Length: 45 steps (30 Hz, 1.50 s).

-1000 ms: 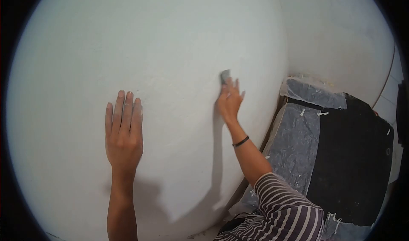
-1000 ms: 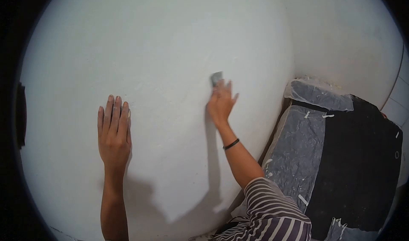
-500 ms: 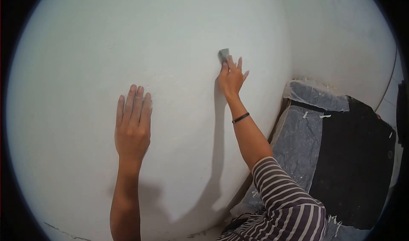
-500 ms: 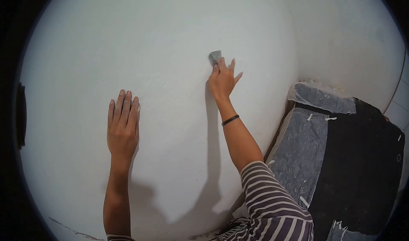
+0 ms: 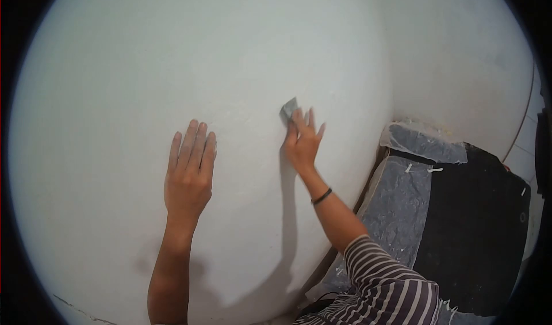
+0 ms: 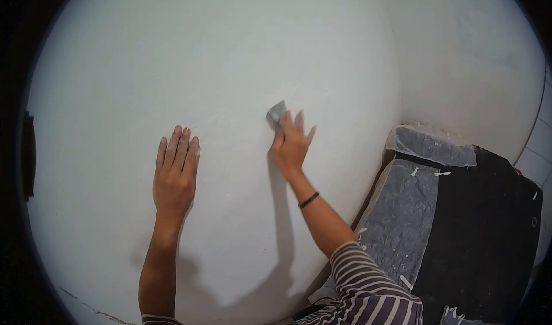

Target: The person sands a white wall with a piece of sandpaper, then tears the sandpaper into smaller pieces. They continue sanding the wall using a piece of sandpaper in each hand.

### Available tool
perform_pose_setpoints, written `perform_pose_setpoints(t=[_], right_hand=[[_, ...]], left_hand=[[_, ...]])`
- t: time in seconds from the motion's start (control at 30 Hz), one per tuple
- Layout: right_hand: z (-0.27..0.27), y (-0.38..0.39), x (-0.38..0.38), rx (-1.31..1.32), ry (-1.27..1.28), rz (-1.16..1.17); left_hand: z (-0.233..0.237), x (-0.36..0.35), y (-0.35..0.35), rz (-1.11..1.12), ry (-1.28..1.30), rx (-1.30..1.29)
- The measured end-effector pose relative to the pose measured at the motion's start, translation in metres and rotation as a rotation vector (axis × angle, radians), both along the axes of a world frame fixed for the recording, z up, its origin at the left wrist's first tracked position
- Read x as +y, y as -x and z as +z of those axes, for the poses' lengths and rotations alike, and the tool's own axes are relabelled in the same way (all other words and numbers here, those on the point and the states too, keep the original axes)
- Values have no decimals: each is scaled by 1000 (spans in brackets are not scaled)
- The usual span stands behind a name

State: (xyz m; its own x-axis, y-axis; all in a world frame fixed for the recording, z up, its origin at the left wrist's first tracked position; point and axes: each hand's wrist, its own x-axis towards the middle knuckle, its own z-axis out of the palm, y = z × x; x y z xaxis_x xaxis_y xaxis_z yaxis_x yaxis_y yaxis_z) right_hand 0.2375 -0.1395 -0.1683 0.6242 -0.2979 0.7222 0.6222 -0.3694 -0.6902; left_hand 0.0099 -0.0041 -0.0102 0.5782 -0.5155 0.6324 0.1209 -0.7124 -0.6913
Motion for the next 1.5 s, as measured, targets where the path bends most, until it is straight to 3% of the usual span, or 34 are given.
perform_pose_setpoints(t=[0.17,0.3,0.4,0.53,0.63,0.77,0.9,1.0,1.1,1.17,1.23,1.33,1.5], right_hand=[[16,-29,-14,202,-80,-62],[-12,1,-2,69,52,18],[18,-36,-23,185,-50,-30],[-1,5,5,53,-58,43],[2,-11,-6,2,7,2],[16,-31,-8,174,-153,-21],[-11,-2,2,22,17,42],[20,-41,-28,222,-40,16],[2,-22,-5,114,-67,-2],[-7,21,8,13,13,139],[-5,-8,-3,-126,44,35],[37,-48,-31,170,-80,1],[6,-3,0,-24,32,27]], left_hand=[[2,-3,3,30,-20,28],[3,-2,0,-7,3,4],[1,-5,4,-6,11,26],[-1,-2,2,-19,18,18],[3,-4,2,-16,25,18],[1,-2,3,-5,9,24],[1,-2,2,-33,36,5],[-2,-5,6,-7,21,29],[2,-4,2,-10,7,23],[-1,-1,2,-26,29,12],[4,-3,3,-3,8,7],[0,-3,3,14,-4,23],[4,-2,0,3,-7,9]])
